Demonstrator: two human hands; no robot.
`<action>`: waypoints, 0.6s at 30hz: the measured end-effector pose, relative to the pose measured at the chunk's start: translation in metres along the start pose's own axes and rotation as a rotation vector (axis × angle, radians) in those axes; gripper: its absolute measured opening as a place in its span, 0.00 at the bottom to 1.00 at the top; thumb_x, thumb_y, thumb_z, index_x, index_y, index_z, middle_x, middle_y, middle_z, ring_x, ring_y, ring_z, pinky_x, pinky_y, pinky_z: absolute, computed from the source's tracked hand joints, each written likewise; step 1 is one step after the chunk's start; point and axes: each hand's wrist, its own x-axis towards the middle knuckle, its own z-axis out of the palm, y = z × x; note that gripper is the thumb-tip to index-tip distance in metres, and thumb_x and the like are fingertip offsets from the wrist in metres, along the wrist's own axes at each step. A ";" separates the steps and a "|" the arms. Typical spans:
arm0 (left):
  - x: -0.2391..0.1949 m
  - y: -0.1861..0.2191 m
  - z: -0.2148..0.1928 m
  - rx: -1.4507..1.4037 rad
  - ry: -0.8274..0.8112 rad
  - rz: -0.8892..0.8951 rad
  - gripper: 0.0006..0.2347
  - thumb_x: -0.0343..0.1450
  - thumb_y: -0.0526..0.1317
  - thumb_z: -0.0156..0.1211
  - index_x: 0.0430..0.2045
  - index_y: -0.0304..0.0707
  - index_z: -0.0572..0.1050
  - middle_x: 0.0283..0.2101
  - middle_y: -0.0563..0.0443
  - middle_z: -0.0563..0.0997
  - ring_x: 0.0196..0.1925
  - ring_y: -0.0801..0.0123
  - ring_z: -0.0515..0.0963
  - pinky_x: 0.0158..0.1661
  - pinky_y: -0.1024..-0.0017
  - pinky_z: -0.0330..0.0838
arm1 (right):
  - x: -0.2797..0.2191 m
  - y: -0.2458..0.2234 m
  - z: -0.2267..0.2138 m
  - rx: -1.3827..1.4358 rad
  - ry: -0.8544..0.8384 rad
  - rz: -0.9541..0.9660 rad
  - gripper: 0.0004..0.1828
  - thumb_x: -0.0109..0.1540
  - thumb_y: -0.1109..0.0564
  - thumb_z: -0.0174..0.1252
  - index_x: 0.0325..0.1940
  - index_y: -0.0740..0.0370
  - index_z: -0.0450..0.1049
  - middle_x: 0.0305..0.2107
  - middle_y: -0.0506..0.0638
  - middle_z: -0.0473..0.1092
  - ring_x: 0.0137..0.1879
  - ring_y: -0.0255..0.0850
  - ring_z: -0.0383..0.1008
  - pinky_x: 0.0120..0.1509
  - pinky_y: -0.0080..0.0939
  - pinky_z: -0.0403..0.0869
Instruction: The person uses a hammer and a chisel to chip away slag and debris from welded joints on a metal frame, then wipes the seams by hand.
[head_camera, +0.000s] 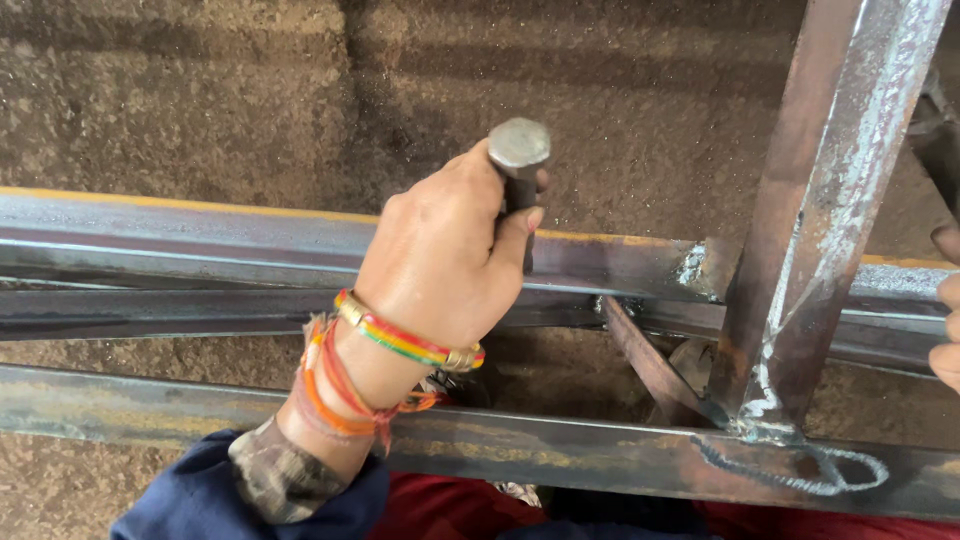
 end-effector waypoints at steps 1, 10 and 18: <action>0.001 0.002 0.000 0.003 0.008 0.002 0.07 0.71 0.33 0.61 0.41 0.35 0.75 0.38 0.40 0.83 0.40 0.44 0.84 0.38 0.56 0.77 | -0.002 -0.001 -0.008 0.012 0.006 -0.009 0.35 0.78 0.33 0.41 0.72 0.67 0.59 0.50 0.73 0.74 0.46 0.49 0.83 0.45 0.53 0.82; 0.007 0.023 -0.004 0.056 0.008 0.025 0.11 0.71 0.34 0.61 0.45 0.30 0.70 0.39 0.35 0.81 0.38 0.38 0.82 0.37 0.52 0.76 | -0.030 0.029 -0.062 -0.252 0.388 -0.287 0.29 0.78 0.36 0.36 0.73 0.59 0.61 0.49 0.69 0.74 0.40 0.47 0.83 0.35 0.49 0.81; 0.006 0.018 0.005 0.085 -0.042 -0.029 0.11 0.70 0.33 0.61 0.43 0.28 0.70 0.39 0.34 0.80 0.35 0.37 0.80 0.34 0.50 0.75 | -0.054 0.025 -0.049 0.292 -0.136 0.151 0.41 0.71 0.18 0.35 0.49 0.54 0.74 0.25 0.49 0.74 0.30 0.39 0.73 0.31 0.41 0.75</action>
